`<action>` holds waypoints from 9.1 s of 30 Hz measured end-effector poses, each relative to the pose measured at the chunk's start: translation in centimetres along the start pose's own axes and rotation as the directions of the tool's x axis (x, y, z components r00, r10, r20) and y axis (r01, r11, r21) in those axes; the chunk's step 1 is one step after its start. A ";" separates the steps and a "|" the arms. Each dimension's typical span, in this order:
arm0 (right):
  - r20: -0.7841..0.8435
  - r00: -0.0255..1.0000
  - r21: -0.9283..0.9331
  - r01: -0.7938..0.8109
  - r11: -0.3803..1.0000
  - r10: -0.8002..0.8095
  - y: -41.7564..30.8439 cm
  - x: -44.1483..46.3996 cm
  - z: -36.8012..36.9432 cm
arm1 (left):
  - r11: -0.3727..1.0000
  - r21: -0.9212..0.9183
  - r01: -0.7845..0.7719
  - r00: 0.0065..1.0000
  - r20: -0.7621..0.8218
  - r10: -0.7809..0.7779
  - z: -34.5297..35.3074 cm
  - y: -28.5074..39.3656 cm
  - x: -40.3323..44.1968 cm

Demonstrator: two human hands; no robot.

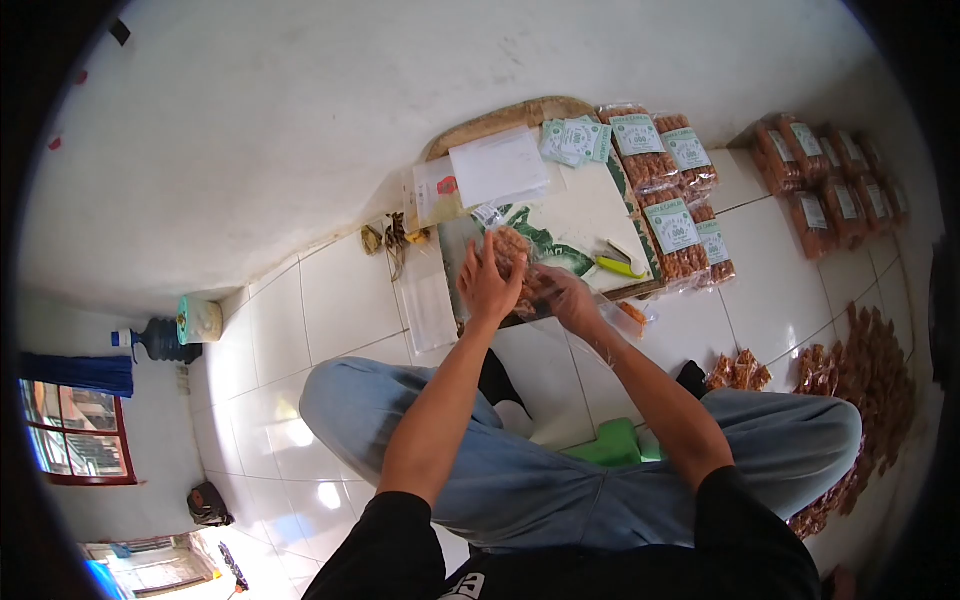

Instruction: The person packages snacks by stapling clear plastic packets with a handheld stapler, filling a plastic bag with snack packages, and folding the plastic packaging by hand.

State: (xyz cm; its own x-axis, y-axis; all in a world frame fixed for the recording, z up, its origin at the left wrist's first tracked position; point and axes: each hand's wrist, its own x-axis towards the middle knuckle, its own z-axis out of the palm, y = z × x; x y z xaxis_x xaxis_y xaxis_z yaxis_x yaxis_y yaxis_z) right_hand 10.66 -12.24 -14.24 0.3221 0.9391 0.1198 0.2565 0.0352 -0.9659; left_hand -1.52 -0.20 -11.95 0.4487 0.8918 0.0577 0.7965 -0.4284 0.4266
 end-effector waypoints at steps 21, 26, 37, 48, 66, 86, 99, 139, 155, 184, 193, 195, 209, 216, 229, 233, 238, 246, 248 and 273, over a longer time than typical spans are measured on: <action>0.000 0.999 -0.081 0.049 0.996 -0.049 2.2 -0.1 0.2 | 0.963 -0.188 0.194 0.976 -0.065 -0.209 0.8 0.8 -1.0; 0.054 0.978 -0.049 -0.201 0.978 0.204 -0.2 0.1 -0.3 | 0.864 -0.501 -0.041 0.986 -0.161 -0.046 3.6 -2.4 -1.2; 0.090 0.994 -0.121 0.068 0.990 -0.057 1.8 0.0 -0.4 | 0.942 -0.335 0.011 0.993 -0.105 -0.049 2.1 -0.7 -1.5; 0.242 0.950 -0.171 0.243 0.955 -0.199 1.2 -0.6 -1.6 | 0.952 -0.260 0.160 0.977 -0.098 -0.191 2.4 0.2 -1.6; 0.189 0.932 -0.883 0.024 0.469 0.309 7.8 -19.5 -29.2 | 0.957 -0.251 0.147 0.974 -0.131 -0.184 2.9 0.3 -1.5; -0.097 0.823 -0.890 -0.323 0.322 0.559 8.2 -23.8 -24.8 | 0.957 -0.231 0.174 0.975 -0.099 -0.201 2.7 0.2 -1.2; -0.155 0.863 -0.852 -0.363 0.377 0.480 12.8 -26.9 -25.1 | 0.965 -0.210 0.156 0.971 -0.147 -0.189 2.8 0.2 -1.3; 0.250 0.765 -0.124 -0.582 0.804 0.593 4.1 -17.7 -21.8 | 0.948 -0.249 0.200 0.971 -0.080 -0.226 1.9 0.9 -1.4; 0.162 0.937 -0.554 -0.173 0.814 0.310 -4.2 -12.0 -13.5 | 0.943 -0.242 0.227 0.970 -0.035 -0.242 1.4 0.9 -1.6; 0.442 0.590 0.481 -0.792 0.377 0.676 -3.3 -10.7 -12.8 | 0.946 -0.224 0.235 0.968 -0.034 -0.249 1.6 1.0 -1.5; 0.403 0.728 0.598 -0.668 0.442 0.555 -5.0 -9.3 -10.3 | 0.939 -0.246 0.242 0.967 -0.019 -0.254 1.6 1.1 -1.5; 0.290 0.843 0.452 -0.539 0.711 0.454 -5.9 -9.1 -9.1 | 0.940 -0.241 0.243 0.967 -0.012 -0.254 1.5 1.2 -1.5; 0.316 0.835 0.854 -0.457 0.248 0.450 -0.2 -4.4 -3.7 | 0.953 -0.228 0.201 0.973 -0.066 -0.221 1.4 1.1 -1.6; 0.245 0.840 0.917 -0.363 0.165 0.484 -3.4 -3.5 -2.9 | 0.968 -0.185 0.172 0.965 -0.164 -0.203 2.1 0.9 -1.6; 0.123 0.769 0.777 -0.467 0.421 0.627 -3.0 -1.8 -1.3 | 0.953 -0.217 0.209 0.969 -0.082 -0.232 1.9 1.0 -1.7; -0.096 0.711 0.741 -0.417 0.527 0.697 -2.9 -2.7 -0.1 | 0.952 -0.215 0.217 0.968 -0.082 -0.239 1.8 1.0 -1.7; 0.027 0.947 0.625 -0.266 0.734 0.321 -0.9 -4.0 -2.0 | 0.958 -0.190 0.214 0.964 -0.118 -0.239 1.9 1.3 -1.7; -0.092 0.925 -0.362 -0.376 0.853 0.369 -5.5 -2.7 -2.2 | 0.954 -0.212 0.214 0.968 -0.088 -0.237 1.7 1.2 -1.7; -0.167 0.941 -0.582 -0.335 0.741 0.294 -5.0 -2.4 -1.8 | 0.950 -0.219 0.224 0.967 -0.068 -0.244 1.5 1.2 -1.6; -0.445 0.855 0.130 -0.232 0.964 0.266 2.6 -3.1 0.7 | 0.685 0.132 -0.717 0.681 -0.080 0.728 -0.9 1.9 1.7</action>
State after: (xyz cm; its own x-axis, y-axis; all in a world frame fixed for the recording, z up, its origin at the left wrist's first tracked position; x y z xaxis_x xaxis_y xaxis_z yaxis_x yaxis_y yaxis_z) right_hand 9.67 -14.79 -17.24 0.7491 0.6603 -0.0523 0.0537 -0.1393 -0.9888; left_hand 0.38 0.61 -10.25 0.8531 0.3067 0.4220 0.2770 -0.9518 0.1317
